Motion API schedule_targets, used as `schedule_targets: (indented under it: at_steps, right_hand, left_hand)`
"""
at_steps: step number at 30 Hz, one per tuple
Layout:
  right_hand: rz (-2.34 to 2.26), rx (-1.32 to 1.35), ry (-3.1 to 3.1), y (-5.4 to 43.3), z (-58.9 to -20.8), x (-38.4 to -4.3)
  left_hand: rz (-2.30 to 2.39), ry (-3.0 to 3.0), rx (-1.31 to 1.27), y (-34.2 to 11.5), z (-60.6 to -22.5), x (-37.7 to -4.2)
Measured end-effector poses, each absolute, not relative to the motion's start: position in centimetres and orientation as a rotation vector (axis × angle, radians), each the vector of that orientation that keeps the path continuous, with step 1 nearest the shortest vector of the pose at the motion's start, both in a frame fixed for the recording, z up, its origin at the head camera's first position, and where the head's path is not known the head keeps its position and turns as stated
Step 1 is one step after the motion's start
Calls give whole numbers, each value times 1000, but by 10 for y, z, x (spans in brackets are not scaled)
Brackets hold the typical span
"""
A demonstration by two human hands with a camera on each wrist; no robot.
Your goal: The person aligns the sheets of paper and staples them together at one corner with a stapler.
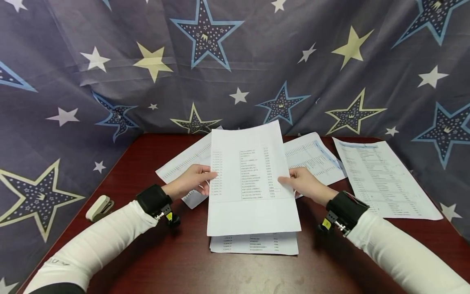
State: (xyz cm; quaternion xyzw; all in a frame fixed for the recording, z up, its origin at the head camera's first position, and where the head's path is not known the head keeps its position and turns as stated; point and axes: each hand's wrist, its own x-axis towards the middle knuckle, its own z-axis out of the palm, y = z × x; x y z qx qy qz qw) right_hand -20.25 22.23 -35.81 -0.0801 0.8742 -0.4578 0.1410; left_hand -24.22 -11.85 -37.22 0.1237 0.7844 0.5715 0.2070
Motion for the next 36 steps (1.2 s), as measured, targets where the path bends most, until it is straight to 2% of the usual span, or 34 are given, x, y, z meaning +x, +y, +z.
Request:
schedule_targets:
  at_steps: [20, 36]
  right_hand:
    - [-1089, -289, 2564, 227, -392, -184]
    - [-898, -307, 2590, 224, -395, -185]
  left_hand:
    - [1311, 2154, 364, -113, -393, -236]
    - [1155, 2252, 409, -112, -404, -238]
